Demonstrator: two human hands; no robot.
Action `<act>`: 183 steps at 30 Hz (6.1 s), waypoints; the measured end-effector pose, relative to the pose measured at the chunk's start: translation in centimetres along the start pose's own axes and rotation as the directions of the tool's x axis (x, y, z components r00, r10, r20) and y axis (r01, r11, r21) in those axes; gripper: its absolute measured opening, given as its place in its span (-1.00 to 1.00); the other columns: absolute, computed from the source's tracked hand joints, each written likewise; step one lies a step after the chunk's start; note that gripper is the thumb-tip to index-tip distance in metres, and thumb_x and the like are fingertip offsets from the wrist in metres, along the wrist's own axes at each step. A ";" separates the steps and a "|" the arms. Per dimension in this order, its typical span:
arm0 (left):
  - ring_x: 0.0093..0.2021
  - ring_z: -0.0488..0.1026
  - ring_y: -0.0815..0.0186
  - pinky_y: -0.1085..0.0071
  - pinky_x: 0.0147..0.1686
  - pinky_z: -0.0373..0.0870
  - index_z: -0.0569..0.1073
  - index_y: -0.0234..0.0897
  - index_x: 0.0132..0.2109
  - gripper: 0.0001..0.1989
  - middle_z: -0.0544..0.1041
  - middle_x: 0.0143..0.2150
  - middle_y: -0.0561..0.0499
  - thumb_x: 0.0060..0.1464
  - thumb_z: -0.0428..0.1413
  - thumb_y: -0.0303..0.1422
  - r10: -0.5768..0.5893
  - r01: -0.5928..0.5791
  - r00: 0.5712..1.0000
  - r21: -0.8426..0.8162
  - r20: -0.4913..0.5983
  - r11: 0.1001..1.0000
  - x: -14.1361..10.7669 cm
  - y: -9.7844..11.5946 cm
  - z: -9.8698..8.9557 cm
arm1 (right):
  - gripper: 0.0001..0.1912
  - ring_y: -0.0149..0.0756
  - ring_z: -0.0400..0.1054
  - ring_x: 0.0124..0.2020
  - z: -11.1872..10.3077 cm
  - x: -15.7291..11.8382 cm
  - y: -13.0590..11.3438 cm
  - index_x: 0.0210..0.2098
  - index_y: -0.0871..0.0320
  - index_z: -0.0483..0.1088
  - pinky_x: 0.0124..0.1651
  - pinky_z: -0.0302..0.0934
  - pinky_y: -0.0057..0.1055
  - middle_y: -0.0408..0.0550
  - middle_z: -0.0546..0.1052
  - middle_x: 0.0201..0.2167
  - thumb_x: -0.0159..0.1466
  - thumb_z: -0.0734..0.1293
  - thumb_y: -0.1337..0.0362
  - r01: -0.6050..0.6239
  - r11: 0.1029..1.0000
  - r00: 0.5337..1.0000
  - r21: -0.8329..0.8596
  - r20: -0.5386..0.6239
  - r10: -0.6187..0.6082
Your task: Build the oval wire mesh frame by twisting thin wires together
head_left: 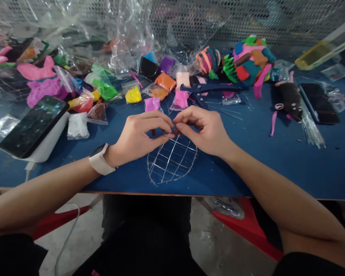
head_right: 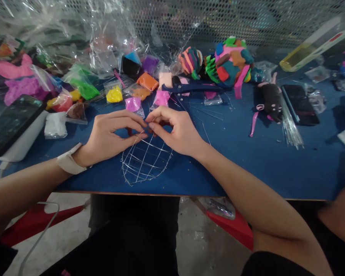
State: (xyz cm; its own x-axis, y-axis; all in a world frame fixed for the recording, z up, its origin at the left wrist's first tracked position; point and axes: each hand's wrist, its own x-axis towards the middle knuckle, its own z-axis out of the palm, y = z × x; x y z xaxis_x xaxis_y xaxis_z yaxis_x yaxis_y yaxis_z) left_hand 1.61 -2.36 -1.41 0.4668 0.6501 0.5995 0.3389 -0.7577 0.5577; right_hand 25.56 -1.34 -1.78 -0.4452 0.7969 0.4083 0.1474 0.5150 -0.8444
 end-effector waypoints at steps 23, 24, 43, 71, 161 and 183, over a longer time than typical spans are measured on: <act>-0.07 0.73 0.39 0.51 -0.04 0.69 0.63 -0.25 -0.12 -0.93 0.74 -0.06 0.03 0.37 0.33 -0.50 0.219 -0.215 0.976 0.136 -0.019 0.967 -0.2 -0.3 0.1 | -0.94 -0.37 0.56 -0.34 0.6 -0.2 -0.3 -0.08 0.07 0.57 -0.27 0.53 -0.35 -0.13 0.66 -0.16 0.47 0.48 0.34 -0.015 1.000 0.997 0.021 -0.072 0.016; -0.07 0.73 0.39 0.52 -0.03 0.69 0.63 -0.25 -0.11 -0.93 0.75 -0.06 0.03 0.37 0.33 -0.51 0.218 -0.214 0.976 0.137 -0.017 0.967 -0.1 -0.2 0.1 | -0.94 -0.37 0.55 -0.36 0.6 -0.2 -0.3 -0.09 0.07 0.56 -0.30 0.53 -0.35 -0.12 0.65 -0.13 0.46 0.49 0.32 -0.018 0.999 0.996 0.037 -0.083 0.021; -0.07 0.76 0.39 0.53 -0.04 0.72 0.68 -0.22 -0.09 -0.93 0.79 -0.04 0.03 0.38 0.33 -0.49 0.254 -0.251 0.967 0.128 -0.006 0.959 -0.3 0.2 -0.3 | -0.52 -0.33 0.60 -0.50 -0.4 0.7 -0.3 -0.12 0.07 0.55 -0.38 0.56 -0.35 -0.16 0.69 -0.33 0.20 0.72 -0.04 -0.302 0.889 0.953 0.344 0.074 0.294; -0.06 0.75 0.37 0.50 -0.06 0.70 0.69 -0.21 -0.05 -0.91 0.77 -0.02 -0.01 0.41 0.30 -0.48 0.255 -0.255 0.967 0.174 0.022 0.951 -0.3 0.2 -0.6 | -0.90 -0.16 0.60 -0.17 -0.8 -0.1 -2.1 -0.15 0.03 0.70 -0.18 0.55 -0.18 0.00 0.72 0.05 0.43 0.47 0.30 0.096 0.944 0.995 -0.315 0.017 -0.096; -0.11 0.74 0.38 0.50 -0.08 0.70 0.67 -0.22 -0.07 -0.90 0.78 -0.03 -0.01 0.40 0.29 -0.51 0.309 -0.314 0.949 0.145 0.054 0.938 -0.2 1.0 -1.3 | -0.86 0.22 0.39 0.39 -2.1 0.4 -2.5 -0.21 -0.06 0.65 0.57 0.14 0.36 0.01 0.58 0.27 0.39 0.54 0.05 -0.018 0.986 0.992 -0.163 0.121 0.038; -0.10 0.73 0.39 0.50 -0.10 0.69 0.70 -0.25 -0.08 -0.89 0.77 -0.05 -0.02 0.42 0.28 -0.52 0.288 -0.287 0.957 0.210 0.024 0.935 0.0 1.2 -1.4 | -0.98 0.32 0.33 0.41 -1.2 0.2 -1.9 -0.18 -0.13 0.65 0.55 0.05 0.49 -0.08 0.62 0.29 0.41 0.51 0.14 0.101 0.914 0.995 -0.393 0.033 -0.096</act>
State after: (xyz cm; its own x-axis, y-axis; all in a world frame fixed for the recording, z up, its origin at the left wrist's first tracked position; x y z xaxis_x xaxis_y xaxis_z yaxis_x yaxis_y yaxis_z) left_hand 0.83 -3.18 0.08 0.5642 0.4024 0.7209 0.3545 -0.9067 0.2286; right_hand 26.24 -1.77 0.32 -0.4864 0.7331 0.4754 0.4367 0.6753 -0.5944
